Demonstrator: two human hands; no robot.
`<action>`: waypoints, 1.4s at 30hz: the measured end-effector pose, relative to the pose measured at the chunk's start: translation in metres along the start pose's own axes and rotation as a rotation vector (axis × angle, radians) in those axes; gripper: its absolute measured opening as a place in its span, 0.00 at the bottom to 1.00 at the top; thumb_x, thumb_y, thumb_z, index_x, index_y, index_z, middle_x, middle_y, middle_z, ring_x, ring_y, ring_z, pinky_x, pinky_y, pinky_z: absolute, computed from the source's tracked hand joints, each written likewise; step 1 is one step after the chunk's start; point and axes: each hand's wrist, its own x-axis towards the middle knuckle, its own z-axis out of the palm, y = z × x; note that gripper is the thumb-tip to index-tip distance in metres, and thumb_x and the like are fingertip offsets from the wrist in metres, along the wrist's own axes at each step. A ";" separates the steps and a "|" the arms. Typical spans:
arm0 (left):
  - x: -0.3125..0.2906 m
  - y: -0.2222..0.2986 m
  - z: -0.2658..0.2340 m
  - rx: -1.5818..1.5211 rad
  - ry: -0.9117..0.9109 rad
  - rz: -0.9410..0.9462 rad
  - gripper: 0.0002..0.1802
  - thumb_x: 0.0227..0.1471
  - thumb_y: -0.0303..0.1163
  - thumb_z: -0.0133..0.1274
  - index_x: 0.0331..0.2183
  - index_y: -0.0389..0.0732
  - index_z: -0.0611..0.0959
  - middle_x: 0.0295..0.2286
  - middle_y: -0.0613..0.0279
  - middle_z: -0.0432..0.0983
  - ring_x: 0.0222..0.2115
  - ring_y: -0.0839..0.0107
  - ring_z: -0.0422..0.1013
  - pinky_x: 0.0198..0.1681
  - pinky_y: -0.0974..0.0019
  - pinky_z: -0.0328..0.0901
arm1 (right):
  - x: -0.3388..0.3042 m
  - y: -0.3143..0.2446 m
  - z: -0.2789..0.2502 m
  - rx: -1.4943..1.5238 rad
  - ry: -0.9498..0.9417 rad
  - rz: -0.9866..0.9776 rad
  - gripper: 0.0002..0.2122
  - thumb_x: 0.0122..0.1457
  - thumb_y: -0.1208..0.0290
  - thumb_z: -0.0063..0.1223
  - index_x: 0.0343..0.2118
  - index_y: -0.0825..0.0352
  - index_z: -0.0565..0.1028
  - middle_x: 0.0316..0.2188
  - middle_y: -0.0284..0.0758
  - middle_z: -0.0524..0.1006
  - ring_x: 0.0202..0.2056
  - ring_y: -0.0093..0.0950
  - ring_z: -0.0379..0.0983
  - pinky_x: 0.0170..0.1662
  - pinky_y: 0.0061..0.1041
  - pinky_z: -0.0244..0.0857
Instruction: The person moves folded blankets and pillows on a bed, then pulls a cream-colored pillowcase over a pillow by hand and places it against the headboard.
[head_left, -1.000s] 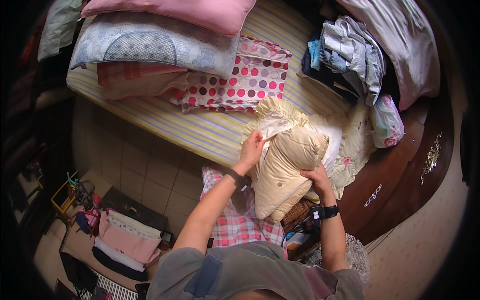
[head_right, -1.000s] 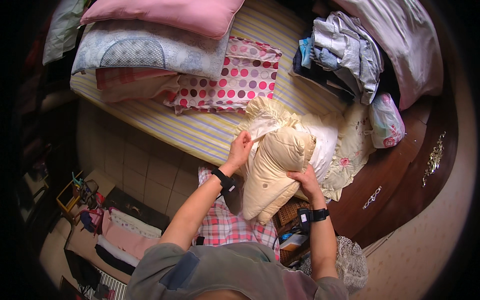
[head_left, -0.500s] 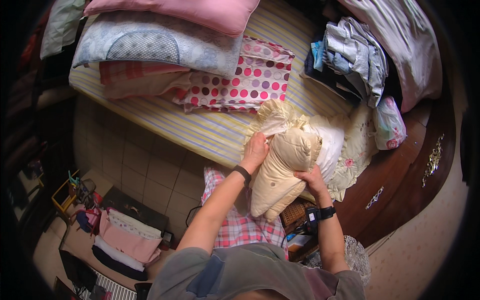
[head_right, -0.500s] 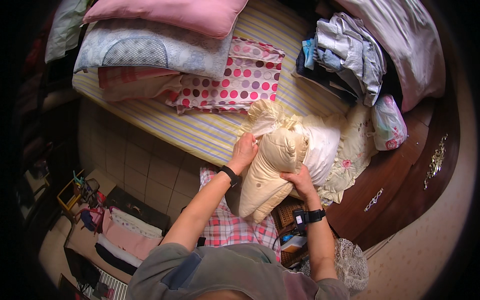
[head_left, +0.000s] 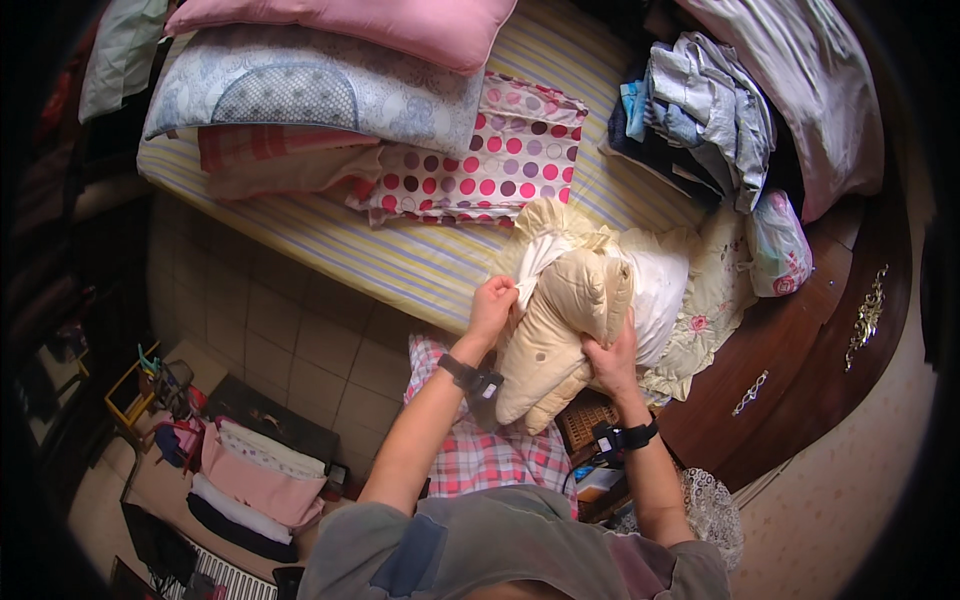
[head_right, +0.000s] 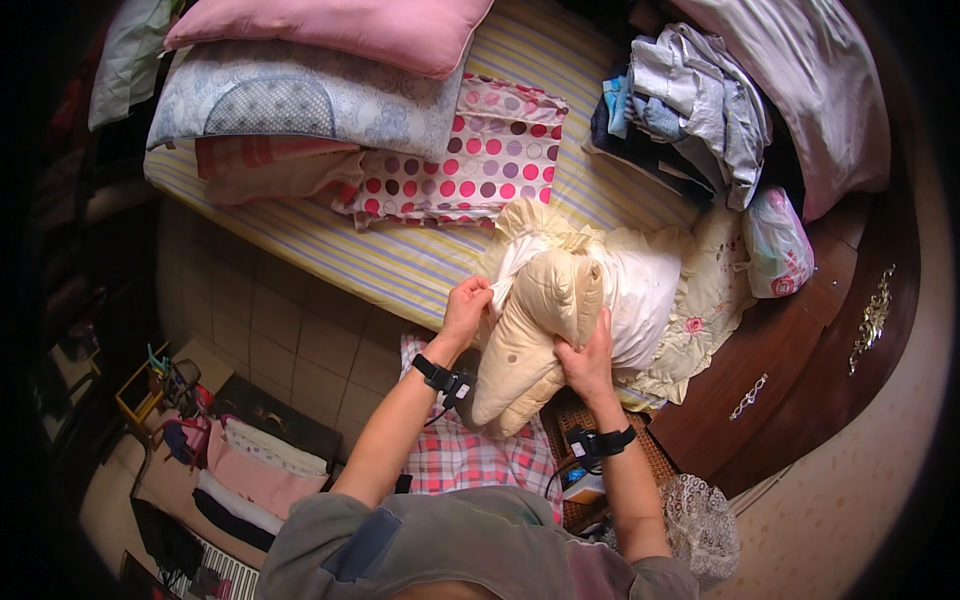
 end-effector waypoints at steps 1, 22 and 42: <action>-0.003 0.005 0.000 -0.101 -0.081 -0.105 0.04 0.53 0.23 0.48 0.28 0.42 0.77 0.19 0.81 0.67 0.20 0.89 0.60 0.22 0.80 0.53 | 0.000 -0.004 0.002 -0.148 0.099 -0.141 0.32 0.44 0.78 0.56 0.56 0.74 0.62 0.50 0.48 0.67 0.53 0.42 0.65 0.55 0.32 0.60; -0.034 0.050 -0.017 0.303 0.059 0.234 0.05 0.52 0.26 0.56 0.29 0.33 0.78 0.24 0.66 0.76 0.25 0.80 0.69 0.29 0.71 0.64 | 0.027 -0.015 0.075 -0.880 -0.265 -0.595 0.26 0.48 0.75 0.50 0.55 0.64 0.70 0.60 0.30 0.66 0.33 0.30 0.71 0.32 0.27 0.72; -0.035 -0.028 -0.080 0.401 0.219 0.126 0.09 0.52 0.30 0.55 0.28 0.34 0.76 0.26 0.53 0.70 0.28 0.64 0.67 0.34 0.63 0.62 | 0.077 -0.016 0.140 -0.157 -0.213 -0.227 0.30 0.51 0.68 0.62 0.58 0.63 0.66 0.59 0.47 0.64 0.59 0.44 0.61 0.59 0.34 0.57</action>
